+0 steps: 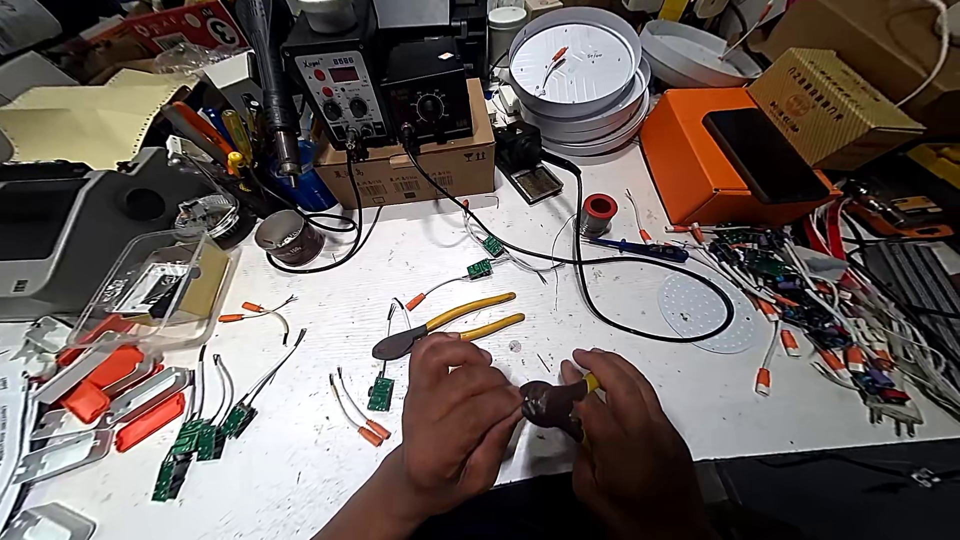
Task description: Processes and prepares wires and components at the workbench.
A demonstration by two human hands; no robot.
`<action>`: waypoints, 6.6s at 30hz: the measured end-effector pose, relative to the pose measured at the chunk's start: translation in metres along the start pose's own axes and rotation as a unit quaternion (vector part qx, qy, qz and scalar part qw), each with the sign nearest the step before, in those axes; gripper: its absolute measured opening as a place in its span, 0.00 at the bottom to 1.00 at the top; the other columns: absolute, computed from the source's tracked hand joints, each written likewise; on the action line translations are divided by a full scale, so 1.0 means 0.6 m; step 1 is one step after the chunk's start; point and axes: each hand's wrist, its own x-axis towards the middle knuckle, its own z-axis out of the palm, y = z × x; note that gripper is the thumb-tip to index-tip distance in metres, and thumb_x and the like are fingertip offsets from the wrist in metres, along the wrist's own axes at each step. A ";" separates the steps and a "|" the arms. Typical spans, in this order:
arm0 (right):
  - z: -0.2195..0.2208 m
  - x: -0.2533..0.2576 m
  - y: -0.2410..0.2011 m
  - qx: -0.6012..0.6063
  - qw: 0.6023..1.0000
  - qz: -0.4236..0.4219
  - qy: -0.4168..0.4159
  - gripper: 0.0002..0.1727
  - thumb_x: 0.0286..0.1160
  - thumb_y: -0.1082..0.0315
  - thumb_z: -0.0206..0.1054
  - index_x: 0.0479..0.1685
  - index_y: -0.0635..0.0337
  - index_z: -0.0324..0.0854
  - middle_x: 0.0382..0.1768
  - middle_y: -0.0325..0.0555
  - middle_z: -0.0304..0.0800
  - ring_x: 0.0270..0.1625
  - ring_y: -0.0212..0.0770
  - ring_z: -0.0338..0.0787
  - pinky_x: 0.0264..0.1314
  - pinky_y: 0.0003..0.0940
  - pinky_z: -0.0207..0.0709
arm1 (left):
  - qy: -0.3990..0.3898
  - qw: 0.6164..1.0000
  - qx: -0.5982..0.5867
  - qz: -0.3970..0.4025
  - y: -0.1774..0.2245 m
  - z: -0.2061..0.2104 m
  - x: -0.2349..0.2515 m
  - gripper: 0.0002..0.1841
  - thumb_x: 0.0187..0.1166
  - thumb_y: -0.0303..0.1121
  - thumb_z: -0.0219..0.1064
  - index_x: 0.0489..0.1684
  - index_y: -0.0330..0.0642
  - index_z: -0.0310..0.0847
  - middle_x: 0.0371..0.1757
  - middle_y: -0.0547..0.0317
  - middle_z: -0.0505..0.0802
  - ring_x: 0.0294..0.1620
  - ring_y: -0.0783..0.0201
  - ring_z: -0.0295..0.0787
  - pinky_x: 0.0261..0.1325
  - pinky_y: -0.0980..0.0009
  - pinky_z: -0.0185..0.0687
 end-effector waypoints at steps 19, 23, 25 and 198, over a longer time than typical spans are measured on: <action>-0.006 0.002 0.005 -0.067 0.997 -0.026 0.036 0.09 0.74 0.71 0.57 0.39 0.55 0.84 0.52 0.50 0.92 0.56 0.50 0.89 0.51 0.37 0.80 | 0.026 0.996 -0.074 -0.033 -0.001 0.016 -0.009 0.05 0.85 0.38 0.67 0.42 0.50 0.86 0.44 0.67 0.92 0.62 0.64 0.85 0.78 0.58 0.72; -0.008 0.005 0.006 -0.058 0.997 -0.030 0.033 0.09 0.75 0.72 0.57 0.37 0.57 0.84 0.48 0.51 0.91 0.51 0.50 0.89 0.46 0.37 0.81 | 0.030 0.994 -0.091 -0.043 -0.001 0.020 -0.010 0.05 0.85 0.37 0.67 0.42 0.49 0.86 0.44 0.67 0.92 0.61 0.64 0.85 0.76 0.59 0.74; -0.009 0.005 0.007 -0.056 0.997 -0.034 0.032 0.09 0.74 0.72 0.56 0.36 0.57 0.83 0.47 0.51 0.91 0.51 0.50 0.89 0.45 0.37 0.81 | 0.034 0.994 -0.098 -0.047 0.000 0.022 -0.009 0.05 0.85 0.37 0.67 0.42 0.49 0.86 0.43 0.67 0.92 0.61 0.64 0.86 0.75 0.59 0.75; 0.038 0.087 -0.112 0.006 0.966 -0.251 -0.061 0.11 0.81 0.70 0.60 0.36 0.58 0.88 0.31 0.44 0.86 0.28 0.43 0.76 0.43 0.41 0.65 | -0.120 0.981 0.035 -0.148 -0.002 -0.151 -0.059 0.08 0.79 0.36 0.65 0.35 0.49 0.91 0.36 0.65 0.91 0.54 0.65 0.83 0.69 0.60 0.69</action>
